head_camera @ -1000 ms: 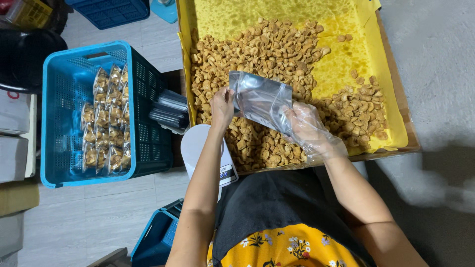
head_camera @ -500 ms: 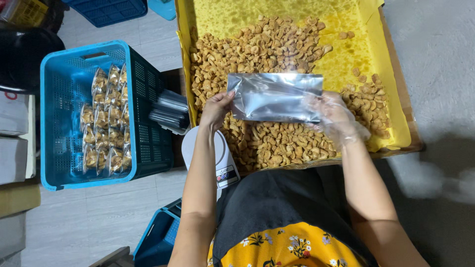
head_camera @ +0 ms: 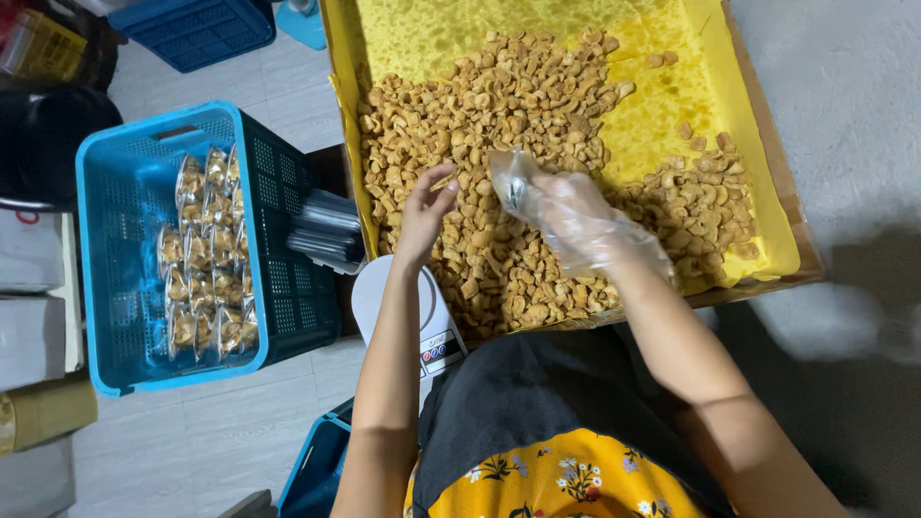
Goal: The person fills small plastic bags with snacks from a large tray, weighs each bag on a digital scale, and places the filled bags into a blue crate.
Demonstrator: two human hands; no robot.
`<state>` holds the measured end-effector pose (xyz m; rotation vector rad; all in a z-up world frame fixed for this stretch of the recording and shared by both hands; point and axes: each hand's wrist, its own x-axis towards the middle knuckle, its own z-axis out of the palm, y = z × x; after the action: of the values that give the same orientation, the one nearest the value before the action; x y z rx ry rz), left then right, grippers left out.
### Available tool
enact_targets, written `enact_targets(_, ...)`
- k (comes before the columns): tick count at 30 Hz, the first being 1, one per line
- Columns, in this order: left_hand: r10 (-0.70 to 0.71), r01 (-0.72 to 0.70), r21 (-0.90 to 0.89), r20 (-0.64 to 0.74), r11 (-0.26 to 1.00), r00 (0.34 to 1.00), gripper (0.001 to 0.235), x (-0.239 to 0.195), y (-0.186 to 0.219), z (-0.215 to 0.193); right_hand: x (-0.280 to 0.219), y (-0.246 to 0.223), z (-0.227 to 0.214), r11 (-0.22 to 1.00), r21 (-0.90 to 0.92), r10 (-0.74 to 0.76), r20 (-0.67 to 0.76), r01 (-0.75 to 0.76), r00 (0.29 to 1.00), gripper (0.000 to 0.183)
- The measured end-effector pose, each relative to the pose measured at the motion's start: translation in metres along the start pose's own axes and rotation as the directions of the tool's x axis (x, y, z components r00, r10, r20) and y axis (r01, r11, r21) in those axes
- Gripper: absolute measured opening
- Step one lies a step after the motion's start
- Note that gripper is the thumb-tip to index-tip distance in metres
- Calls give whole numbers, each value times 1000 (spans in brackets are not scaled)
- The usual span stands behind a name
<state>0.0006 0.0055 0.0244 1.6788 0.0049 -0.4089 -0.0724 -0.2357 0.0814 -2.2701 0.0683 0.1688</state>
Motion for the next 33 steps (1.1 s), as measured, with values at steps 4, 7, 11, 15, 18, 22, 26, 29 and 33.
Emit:
enact_targets(4,416,-478,445,235,757,878,17,-28,43,32,15,16,29,929,-206,-331,-97,306,939,36)
enact_targets(7,471,-427,774,190,468,861,32,-21,57,63,26,0,19,869,-386,-330,12,309,944,24)
enact_targets(11,449,-434,721,189,540,873,47,-5,72,76,27,-32,-24,999,-46,23,46,-20,999,27)
enact_targets(15,451,-483,649,233,587,861,62,0,76,73,35,-25,-44,973,225,19,130,-48,991,49)
enact_targets(18,618,-596,637,229,488,752,64,-7,75,52,25,-10,-72,884,466,13,65,-42,998,61)
enact_targets(22,463,-450,644,163,619,871,76,-37,79,9,16,-25,-51,877,-54,476,222,-477,851,98)
enact_targets(26,353,-350,592,117,726,928,75,-60,85,1,23,-15,18,736,-663,532,444,-135,721,85)
enact_targets(29,259,-267,587,100,764,961,76,-71,87,1,53,9,23,760,-565,561,323,-321,762,78)
enact_targets(33,159,-157,553,44,818,986,70,-75,89,-6,81,26,17,733,-275,678,221,-622,701,69)
